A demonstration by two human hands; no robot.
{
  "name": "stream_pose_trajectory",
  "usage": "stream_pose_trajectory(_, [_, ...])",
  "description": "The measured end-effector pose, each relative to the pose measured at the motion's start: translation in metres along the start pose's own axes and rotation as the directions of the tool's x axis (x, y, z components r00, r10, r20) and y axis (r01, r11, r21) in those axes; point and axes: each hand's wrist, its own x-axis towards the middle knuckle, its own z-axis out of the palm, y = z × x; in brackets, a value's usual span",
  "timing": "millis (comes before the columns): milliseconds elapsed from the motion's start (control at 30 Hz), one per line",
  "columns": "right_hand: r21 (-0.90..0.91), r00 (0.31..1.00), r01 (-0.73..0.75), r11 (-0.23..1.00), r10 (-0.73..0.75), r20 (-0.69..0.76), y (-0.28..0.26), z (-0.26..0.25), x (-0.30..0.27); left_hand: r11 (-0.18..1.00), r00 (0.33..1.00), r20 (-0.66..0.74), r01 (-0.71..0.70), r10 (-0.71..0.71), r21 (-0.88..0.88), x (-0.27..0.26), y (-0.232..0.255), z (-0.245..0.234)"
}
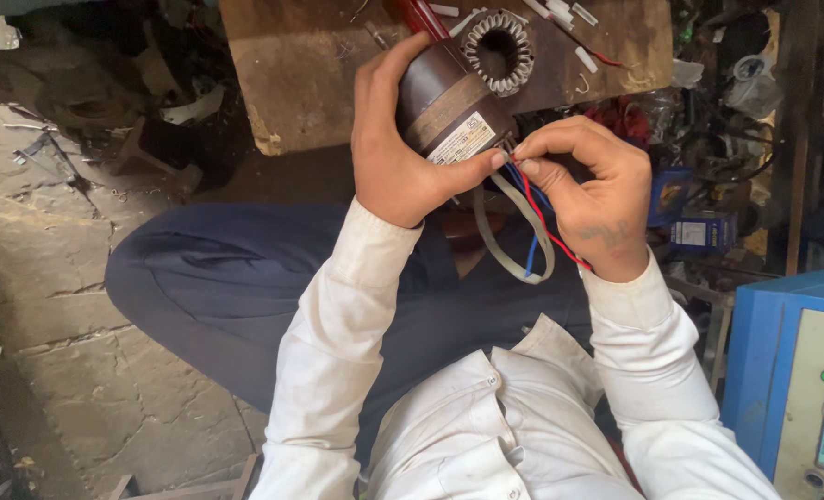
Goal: The person sits on the floor and works on a small electric motor. They use a screwdriver to adjust the shaft, pliers to manipulate wires, and electrical tape to wrap the wires. The person also handles a motor stator and other components on a nearby workbench.
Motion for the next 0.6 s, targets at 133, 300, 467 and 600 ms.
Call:
stream_pose_trajectory(133, [0.028,0.997,-0.050,0.998,0.052,-0.057,0.018,0.014,-0.003,0.998,1.000,-0.012,0.000,0.001,0.062,0.003,0.000,-0.003])
stream_pose_trajectory(300, [0.173,0.976,-0.146,0.974,0.171,-0.138,0.032,0.036,0.001,0.991,1.000,-0.013,0.021,-0.020,0.129,0.009,-0.001,-0.008])
stream_pose_trajectory(467, [0.058,0.983,-0.062,0.996,0.071,-0.169,0.034,0.045,0.011,0.979,0.999,-0.011,0.054,-0.053,0.195,0.014,-0.003,-0.011])
stream_pose_trajectory(600, [-0.180,0.966,0.181,0.967,-0.209,-0.155,0.032,0.048,0.020,0.965,0.996,-0.012,0.089,-0.089,0.248,0.016,-0.005,-0.014])
